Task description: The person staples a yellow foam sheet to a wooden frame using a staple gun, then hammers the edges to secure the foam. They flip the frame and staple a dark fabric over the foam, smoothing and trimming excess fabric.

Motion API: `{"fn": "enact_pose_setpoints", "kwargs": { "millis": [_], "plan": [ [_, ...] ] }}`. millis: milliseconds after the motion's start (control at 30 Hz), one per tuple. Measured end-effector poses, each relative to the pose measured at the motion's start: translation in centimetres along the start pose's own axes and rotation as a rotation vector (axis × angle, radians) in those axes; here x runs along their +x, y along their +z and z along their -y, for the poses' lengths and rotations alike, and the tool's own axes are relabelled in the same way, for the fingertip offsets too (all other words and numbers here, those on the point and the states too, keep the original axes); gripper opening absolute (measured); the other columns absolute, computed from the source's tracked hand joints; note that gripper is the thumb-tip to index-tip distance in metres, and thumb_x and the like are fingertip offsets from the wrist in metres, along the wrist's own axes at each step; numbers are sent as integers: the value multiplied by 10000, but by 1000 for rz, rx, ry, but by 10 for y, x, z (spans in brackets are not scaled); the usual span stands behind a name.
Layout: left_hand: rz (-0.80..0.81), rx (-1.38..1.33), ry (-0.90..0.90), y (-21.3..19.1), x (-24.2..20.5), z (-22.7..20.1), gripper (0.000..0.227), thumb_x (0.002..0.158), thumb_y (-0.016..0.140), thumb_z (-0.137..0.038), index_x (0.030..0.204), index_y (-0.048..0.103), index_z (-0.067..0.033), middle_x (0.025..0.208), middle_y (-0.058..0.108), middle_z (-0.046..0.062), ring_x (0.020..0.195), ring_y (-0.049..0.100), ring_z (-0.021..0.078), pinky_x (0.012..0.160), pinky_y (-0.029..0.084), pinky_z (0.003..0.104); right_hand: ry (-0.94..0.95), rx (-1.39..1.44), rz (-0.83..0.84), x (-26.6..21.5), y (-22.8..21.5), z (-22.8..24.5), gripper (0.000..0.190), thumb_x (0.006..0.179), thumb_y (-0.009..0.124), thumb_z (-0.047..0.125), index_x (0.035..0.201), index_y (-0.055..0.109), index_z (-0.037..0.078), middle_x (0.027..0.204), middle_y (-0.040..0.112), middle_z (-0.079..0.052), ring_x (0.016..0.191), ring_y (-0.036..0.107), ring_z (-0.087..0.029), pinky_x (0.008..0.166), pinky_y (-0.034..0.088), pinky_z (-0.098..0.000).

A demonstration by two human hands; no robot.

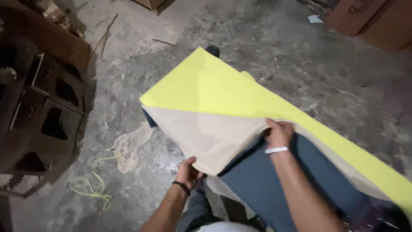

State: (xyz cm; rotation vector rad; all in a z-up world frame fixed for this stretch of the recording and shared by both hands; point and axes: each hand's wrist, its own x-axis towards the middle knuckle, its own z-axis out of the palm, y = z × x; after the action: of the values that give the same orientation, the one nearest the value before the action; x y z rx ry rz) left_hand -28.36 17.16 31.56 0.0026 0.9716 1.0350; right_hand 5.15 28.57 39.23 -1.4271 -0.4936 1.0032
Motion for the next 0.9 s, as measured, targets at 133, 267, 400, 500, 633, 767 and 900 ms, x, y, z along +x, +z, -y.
{"fn": "enact_pose_setpoints", "kwargs": {
  "millis": [133,267,400,500,633,767,900],
  "plan": [
    [-96,300,527,47,-25,-118,246,844,701,-175,993,737,18,943,770,100,816,738,173,708,595,310,-103,154,-223,7,13,3,313,888,737,-40,950,481,129,843,618,-10,613,567,-114,458,423,-253],
    [-153,1273,1016,160,44,-246,361,838,849,-300,801,739,41,746,752,159,665,659,200,638,515,361,-117,208,-313,38,34,16,308,1004,735,12,992,449,124,882,538,-50,672,490,-148,623,424,-356],
    [-101,1584,953,247,168,-295,424,830,758,-495,939,787,-86,874,768,164,864,743,317,811,572,442,-130,167,-399,56,48,30,271,950,693,9,1103,518,147,1065,658,-79,962,692,-185,926,631,-382],
    [-138,1717,702,238,222,-286,451,952,635,-538,1129,792,-154,1096,766,169,1076,696,360,947,528,471,-325,-357,-257,57,69,33,601,811,772,-29,1336,515,110,1386,529,-147,1261,537,-316,1024,495,-464],
    [281,1678,1145,220,261,-291,726,816,738,-513,1433,522,-198,1445,537,184,1363,487,387,1112,384,502,-170,-1174,-13,44,107,35,741,826,741,444,1492,476,256,1619,374,-116,1512,333,-349,1224,307,-587],
    [148,2104,1040,231,288,-320,780,782,781,-604,1452,539,-287,1560,402,154,1475,331,417,1115,263,640,-83,-1549,95,49,151,39,863,814,570,776,1534,373,343,1675,109,-138,1533,42,-400,1160,57,-705],
    [344,2188,1051,254,317,-333,378,816,706,-507,1126,771,-300,1429,616,7,1328,560,285,1100,419,512,-84,-1508,72,57,142,22,772,888,528,737,1552,361,380,1692,127,-107,1557,81,-410,1178,59,-711]
  ]
}}
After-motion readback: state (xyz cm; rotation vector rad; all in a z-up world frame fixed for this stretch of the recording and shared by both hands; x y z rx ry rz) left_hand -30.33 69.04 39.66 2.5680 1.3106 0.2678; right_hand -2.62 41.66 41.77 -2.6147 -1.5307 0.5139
